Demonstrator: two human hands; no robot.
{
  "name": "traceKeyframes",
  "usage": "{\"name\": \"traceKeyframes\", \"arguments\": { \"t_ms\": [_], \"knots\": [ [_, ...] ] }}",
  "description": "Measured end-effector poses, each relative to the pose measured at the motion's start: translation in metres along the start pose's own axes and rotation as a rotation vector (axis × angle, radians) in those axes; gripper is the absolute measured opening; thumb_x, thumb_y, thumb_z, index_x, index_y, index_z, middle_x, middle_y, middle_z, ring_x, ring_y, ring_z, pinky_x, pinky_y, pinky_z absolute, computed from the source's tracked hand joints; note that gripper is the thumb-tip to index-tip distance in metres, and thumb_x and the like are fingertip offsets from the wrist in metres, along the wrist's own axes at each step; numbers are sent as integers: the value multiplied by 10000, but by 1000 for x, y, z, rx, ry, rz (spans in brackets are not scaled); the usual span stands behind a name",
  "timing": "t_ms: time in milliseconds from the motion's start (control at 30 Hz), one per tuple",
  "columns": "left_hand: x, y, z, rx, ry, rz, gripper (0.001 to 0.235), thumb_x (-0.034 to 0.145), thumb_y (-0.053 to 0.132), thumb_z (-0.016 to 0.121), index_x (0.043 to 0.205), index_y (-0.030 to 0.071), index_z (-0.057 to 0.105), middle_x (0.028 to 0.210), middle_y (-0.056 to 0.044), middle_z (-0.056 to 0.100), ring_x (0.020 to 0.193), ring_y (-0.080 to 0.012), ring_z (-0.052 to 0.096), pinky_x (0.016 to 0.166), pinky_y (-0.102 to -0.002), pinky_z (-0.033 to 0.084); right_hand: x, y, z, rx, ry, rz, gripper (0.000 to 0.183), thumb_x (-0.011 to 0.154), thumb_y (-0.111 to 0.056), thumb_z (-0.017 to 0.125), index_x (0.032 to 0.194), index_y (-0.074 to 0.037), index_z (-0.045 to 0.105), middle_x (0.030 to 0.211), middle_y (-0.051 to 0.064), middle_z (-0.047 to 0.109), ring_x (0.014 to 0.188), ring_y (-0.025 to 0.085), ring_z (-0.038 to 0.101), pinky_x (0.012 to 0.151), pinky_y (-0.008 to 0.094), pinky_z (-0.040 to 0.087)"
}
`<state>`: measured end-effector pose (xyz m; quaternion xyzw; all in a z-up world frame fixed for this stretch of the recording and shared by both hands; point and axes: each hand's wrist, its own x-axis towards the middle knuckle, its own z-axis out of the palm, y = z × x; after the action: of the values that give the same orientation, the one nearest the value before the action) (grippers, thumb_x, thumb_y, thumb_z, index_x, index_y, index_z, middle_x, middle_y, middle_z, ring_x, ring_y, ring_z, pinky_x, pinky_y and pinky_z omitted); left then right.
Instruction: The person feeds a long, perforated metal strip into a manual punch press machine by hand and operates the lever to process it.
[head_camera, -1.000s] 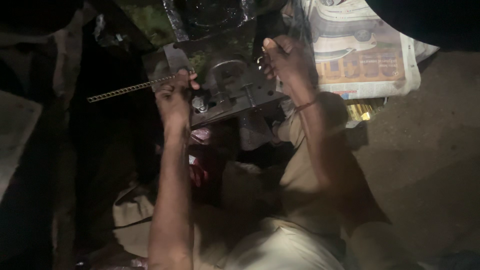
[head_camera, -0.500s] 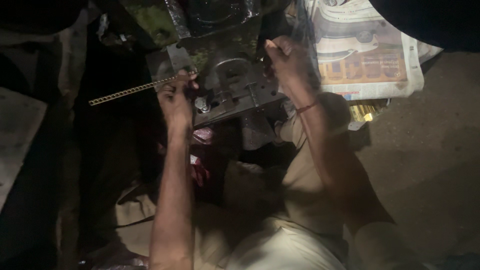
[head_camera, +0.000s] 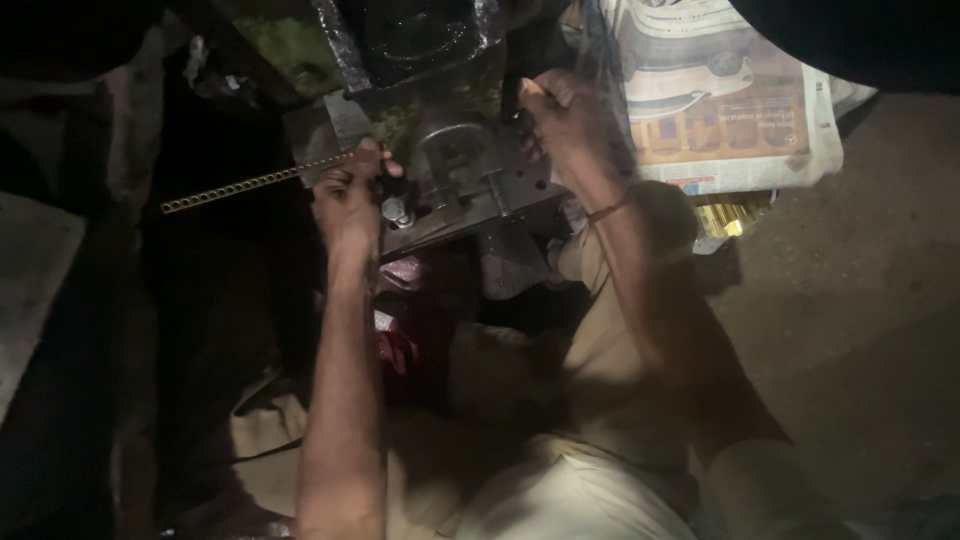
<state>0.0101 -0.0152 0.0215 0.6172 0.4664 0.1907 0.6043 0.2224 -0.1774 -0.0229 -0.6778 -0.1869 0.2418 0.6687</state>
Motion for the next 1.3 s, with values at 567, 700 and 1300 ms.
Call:
{"name": "traceKeyframes", "arguments": {
  "t_ms": [567,700,1300],
  "knots": [
    [8,-8,3,-186,2,25,270,961,358,666,824,134,732,920,-49,761,1056,-219,722,1096,-526,456,6,7,-7,-67,-33,54,89,1045,-130,642,1006,-53,665,837,21,613,578,80,573,483,241,537],
    [10,-13,2,-170,7,46,287,959,356,658,790,132,720,901,-25,771,1045,-185,728,1111,-536,470,5,2,-7,-39,-35,164,99,1032,-135,622,978,-57,653,742,56,608,526,94,612,445,252,537],
    [1,2,4,-55,-32,70,259,997,344,667,864,135,742,887,-24,744,1001,-185,674,1103,-546,462,3,3,-1,-12,-89,52,197,1064,-82,525,882,-73,600,717,-12,573,498,85,573,416,251,475]
  ]
}}
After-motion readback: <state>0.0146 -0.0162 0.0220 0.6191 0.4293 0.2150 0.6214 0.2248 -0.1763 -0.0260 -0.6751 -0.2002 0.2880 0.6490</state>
